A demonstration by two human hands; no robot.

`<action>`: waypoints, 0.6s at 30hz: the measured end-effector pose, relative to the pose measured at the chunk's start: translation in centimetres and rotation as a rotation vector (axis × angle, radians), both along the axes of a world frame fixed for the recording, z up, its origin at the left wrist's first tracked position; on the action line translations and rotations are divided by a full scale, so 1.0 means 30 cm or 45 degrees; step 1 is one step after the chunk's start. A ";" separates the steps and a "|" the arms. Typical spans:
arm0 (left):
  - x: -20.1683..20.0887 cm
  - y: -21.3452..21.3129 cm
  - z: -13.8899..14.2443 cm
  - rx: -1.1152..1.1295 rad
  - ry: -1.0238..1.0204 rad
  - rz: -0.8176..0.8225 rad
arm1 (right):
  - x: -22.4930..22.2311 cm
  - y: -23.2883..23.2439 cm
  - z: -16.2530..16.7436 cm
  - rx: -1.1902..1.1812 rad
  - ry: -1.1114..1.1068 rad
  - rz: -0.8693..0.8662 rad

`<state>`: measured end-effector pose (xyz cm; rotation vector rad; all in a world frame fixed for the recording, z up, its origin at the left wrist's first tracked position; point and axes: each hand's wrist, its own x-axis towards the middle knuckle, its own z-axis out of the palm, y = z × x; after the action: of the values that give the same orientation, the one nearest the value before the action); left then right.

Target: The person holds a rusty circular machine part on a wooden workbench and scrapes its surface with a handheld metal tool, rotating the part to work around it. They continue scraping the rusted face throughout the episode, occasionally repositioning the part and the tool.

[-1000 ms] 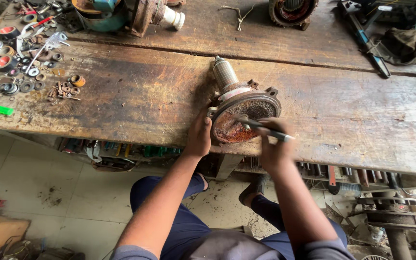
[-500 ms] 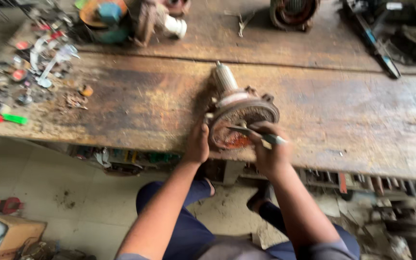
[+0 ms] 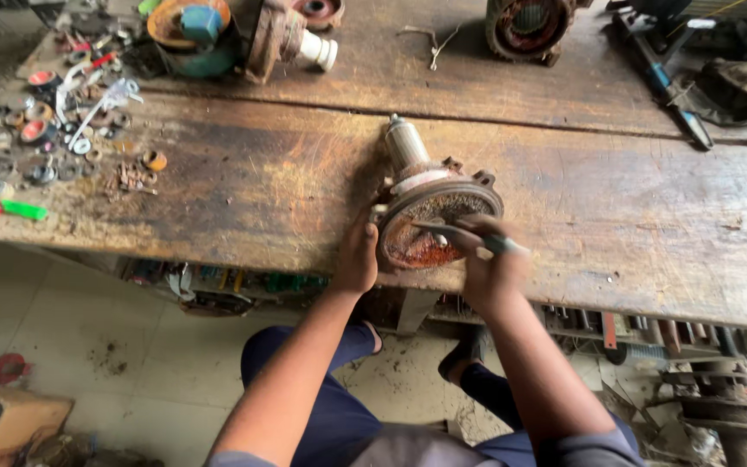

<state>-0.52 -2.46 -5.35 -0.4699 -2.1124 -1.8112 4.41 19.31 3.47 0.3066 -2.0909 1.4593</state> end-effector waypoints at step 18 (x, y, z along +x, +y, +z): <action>0.002 0.005 0.008 0.048 -0.107 -0.071 | -0.006 0.014 -0.006 0.244 -0.411 -0.057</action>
<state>-0.46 -2.29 -5.11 -0.4548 -2.1362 -1.9302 4.24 19.75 3.29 0.0989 -2.4853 1.3558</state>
